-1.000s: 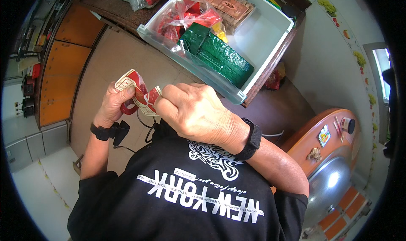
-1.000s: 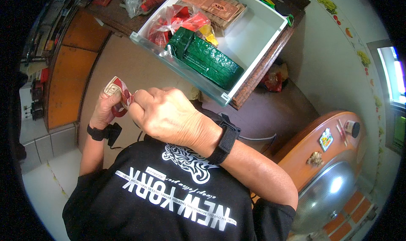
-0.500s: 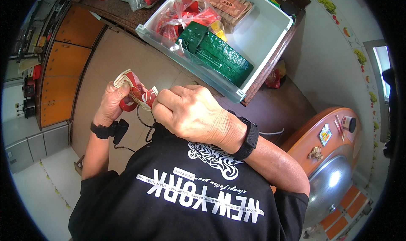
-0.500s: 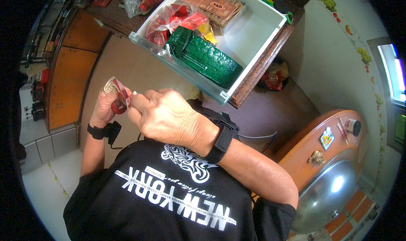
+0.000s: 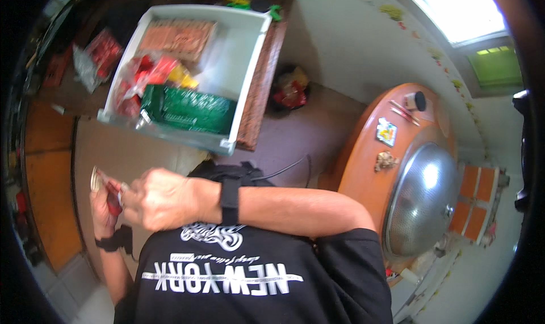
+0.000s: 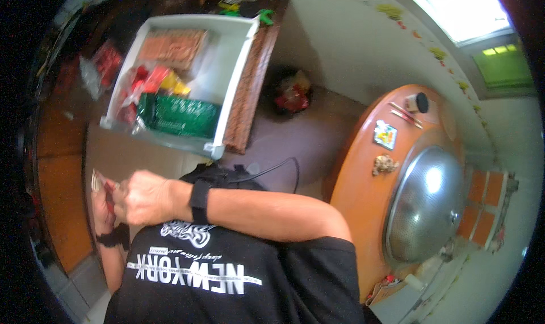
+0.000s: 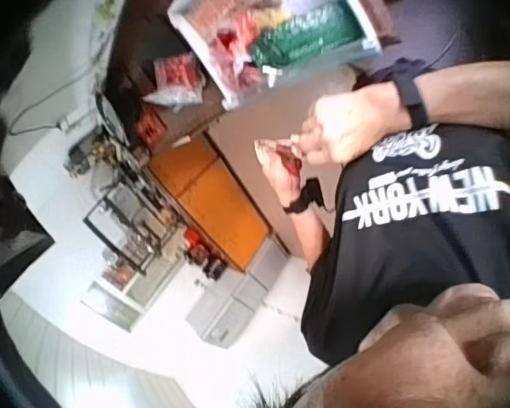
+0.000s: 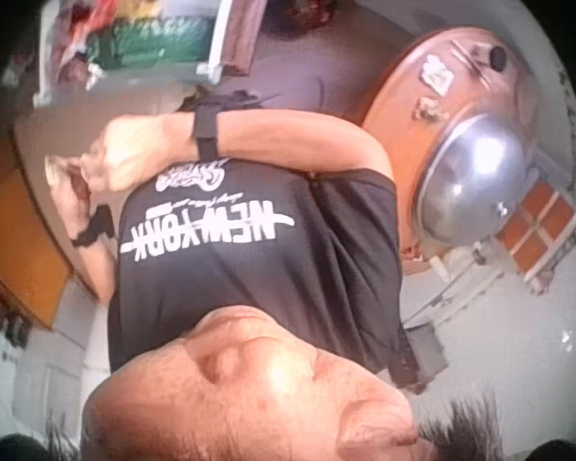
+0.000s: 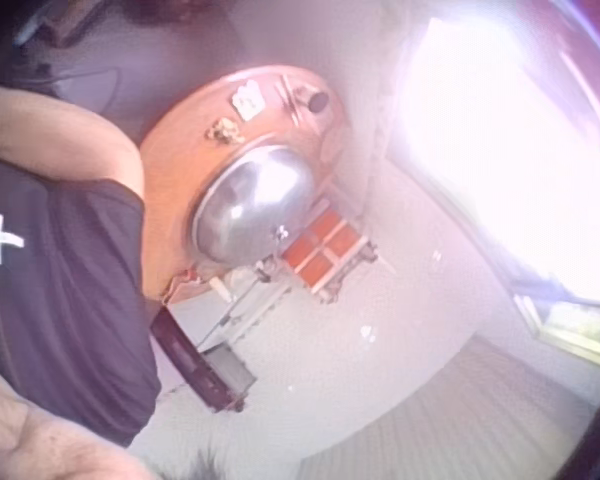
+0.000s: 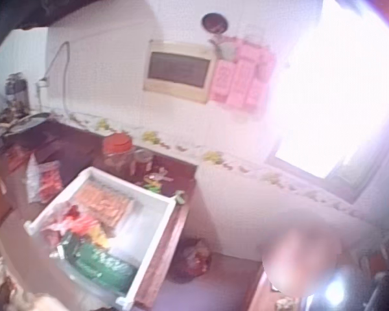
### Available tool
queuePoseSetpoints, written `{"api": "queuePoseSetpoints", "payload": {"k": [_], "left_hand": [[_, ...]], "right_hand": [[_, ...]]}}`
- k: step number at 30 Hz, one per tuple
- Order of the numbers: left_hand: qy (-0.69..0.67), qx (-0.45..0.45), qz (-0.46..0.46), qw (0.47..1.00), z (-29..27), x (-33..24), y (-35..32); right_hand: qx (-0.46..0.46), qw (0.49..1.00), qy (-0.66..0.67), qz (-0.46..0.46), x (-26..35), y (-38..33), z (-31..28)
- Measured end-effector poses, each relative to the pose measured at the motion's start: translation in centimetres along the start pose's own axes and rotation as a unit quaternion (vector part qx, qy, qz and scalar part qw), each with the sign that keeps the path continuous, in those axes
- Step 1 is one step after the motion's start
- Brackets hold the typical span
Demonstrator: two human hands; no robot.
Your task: The person opens a plastic bag containing red items, places it on a table, then retrieves a green packet and a tray of brown packets from a white storage box. They inspect the brown packets, return them to the box, and place the red bag back inside, arranging the contents.
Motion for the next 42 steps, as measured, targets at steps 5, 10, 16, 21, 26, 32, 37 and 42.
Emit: {"api": "queuePoseSetpoints", "payload": {"k": [5, 10, 16, 21, 26, 32, 37, 42], "left_hand": [[0.037, -0.030, 0.027, 0.999, -0.8, -0.2, 0.3], [0.048, -0.019, 0.042, 0.998, -0.2, -0.5, 0.3], [0.011, -0.022, 0.047, 0.999, -1.2, -0.1, 0.5], [-0.011, -0.031, 0.068, 0.997, -2.4, -0.8, -0.6], [-0.015, -0.035, 0.045, 0.998, -2.4, -0.5, -0.7], [0.010, -0.020, 0.055, 0.998, -1.3, -1.4, -1.2], [-0.017, -0.016, 0.049, 0.999, -0.7, -1.8, -1.9], [0.022, -0.011, 0.053, 0.998, -0.6, -2.0, -2.1]], "right_hand": [[0.008, 1.000, 0.009, 0.001, 0.4, 0.0, 0.1], [0.013, 1.000, -0.003, -0.003, 0.8, -0.2, 0.1], [0.010, 0.999, 0.035, -0.017, 1.2, -0.1, -0.4], [0.024, 0.999, 0.022, -0.036, 1.9, 0.5, -0.7], [0.076, 0.996, 0.017, -0.036, 1.6, 0.5, -0.6], [0.160, 0.986, 0.035, -0.002, 1.1, 0.6, 0.6], [0.097, 0.989, 0.106, 0.046, 0.4, 1.3, 0.2], [0.061, 0.978, 0.149, 0.132, -1.2, 1.0, 0.1]]}}
Point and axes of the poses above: each hand's wrist, its own y-axis towards the middle knuckle, its own z-axis out of the palm, x = y × z, the point moved 6 cm from there along y, towards the middle knuckle, and after that the axes turned 12 degrees about -z, right-handed, at the moved point
